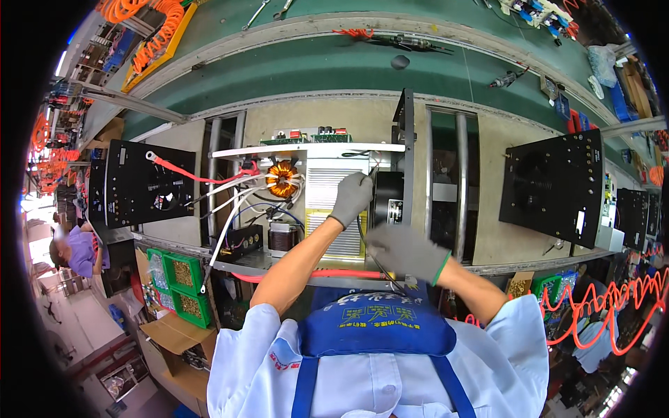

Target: The person assembles an electronic device, likely a power inverter, by installing a metal casing, connecting various colored wires, and securing a large copper coil. They use a pneumatic screwdriver to fasten components and organize the internal wiring.

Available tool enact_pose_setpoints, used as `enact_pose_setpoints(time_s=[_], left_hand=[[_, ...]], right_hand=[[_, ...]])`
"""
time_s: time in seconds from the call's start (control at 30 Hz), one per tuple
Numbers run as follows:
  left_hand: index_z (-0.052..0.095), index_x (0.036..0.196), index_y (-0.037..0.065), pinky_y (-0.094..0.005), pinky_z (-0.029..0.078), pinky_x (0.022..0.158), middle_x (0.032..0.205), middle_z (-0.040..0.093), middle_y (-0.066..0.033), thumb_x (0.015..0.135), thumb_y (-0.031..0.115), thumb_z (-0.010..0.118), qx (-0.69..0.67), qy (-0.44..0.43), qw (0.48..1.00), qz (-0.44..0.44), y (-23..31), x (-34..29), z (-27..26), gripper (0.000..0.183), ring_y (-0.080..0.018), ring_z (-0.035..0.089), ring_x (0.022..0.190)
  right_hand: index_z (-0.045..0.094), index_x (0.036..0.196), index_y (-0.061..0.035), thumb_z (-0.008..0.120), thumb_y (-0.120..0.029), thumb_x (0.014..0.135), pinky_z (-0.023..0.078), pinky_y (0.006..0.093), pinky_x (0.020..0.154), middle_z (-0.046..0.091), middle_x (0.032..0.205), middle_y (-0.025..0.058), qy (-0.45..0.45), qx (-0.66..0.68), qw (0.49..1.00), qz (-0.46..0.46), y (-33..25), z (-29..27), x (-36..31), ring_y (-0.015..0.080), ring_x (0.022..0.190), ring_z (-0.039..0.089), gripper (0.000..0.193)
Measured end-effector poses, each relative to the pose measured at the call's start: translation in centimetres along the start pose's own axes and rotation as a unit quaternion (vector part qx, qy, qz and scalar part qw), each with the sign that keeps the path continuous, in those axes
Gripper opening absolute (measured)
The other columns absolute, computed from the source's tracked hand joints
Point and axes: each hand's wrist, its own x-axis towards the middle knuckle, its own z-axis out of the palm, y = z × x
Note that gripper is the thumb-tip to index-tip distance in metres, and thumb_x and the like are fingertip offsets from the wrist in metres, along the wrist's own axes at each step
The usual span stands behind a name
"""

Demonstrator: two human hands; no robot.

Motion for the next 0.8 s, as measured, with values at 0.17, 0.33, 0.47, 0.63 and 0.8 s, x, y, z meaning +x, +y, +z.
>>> enact_pose_setpoints(time_s=[0.17,0.33,0.47,0.63,0.8], left_hand=[[0.066,0.092,-0.002,-0.0435,0.049,0.066,0.076,0.064,-0.0183,0.099,0.025,0.048,-0.146,0.032,0.989,0.014,2.4,1.3,1.0,0.033,-0.0330,0.061,0.068],[0.062,0.104,0.003,-0.0255,0.039,0.046,0.067,0.054,-0.0019,0.105,0.023,0.046,-0.281,0.019,0.960,-0.005,3.5,0.3,1.1,0.025,-0.0080,0.047,0.053],[0.062,0.119,0.002,-0.0260,0.040,0.047,0.069,0.057,-0.0027,0.106,0.022,0.046,-0.327,0.024,0.944,-0.042,3.2,-0.6,0.5,0.029,-0.0090,0.048,0.052],[0.064,0.116,0.001,-0.0270,0.044,0.051,0.068,0.058,-0.0032,0.105,0.021,0.046,-0.313,-0.023,0.948,-0.058,2.9,1.4,0.0,0.029,-0.0094,0.052,0.054],[0.067,0.104,0.001,-0.0265,0.039,0.047,0.068,0.059,-0.0038,0.106,0.021,0.048,-0.306,-0.024,0.949,-0.073,3.3,2.7,0.9,0.028,-0.0094,0.049,0.052]], right_hand=[[0.069,0.113,-0.0037,0.057,-0.022,0.095,0.053,0.0482,0.088,0.070,0.103,0.0188,0.107,-0.136,0.984,0.031,4.4,-7.9,10.7,0.0394,0.098,0.068,0.028],[0.069,0.114,0.0003,0.059,-0.020,0.090,0.052,0.0472,0.093,0.070,0.111,0.0230,-0.018,-0.213,0.976,0.034,8.6,-9.9,20.0,0.0413,0.105,0.066,0.033],[0.072,0.120,-0.0048,0.059,-0.021,0.085,0.051,0.0423,0.098,0.071,0.117,0.0207,-0.209,-0.219,0.952,0.042,9.8,-9.9,23.7,0.0361,0.113,0.067,0.041],[0.077,0.110,-0.0084,0.062,-0.021,0.081,0.055,0.0374,0.083,0.076,0.098,0.0126,-0.338,-0.196,0.919,0.051,10.3,-10.7,25.6,0.0260,0.089,0.071,0.035],[0.078,0.109,-0.0082,0.064,-0.012,0.078,0.055,0.0326,0.064,0.076,0.086,0.0072,-0.372,-0.134,0.909,0.135,10.0,-11.2,25.9,0.0174,0.072,0.070,0.035]])
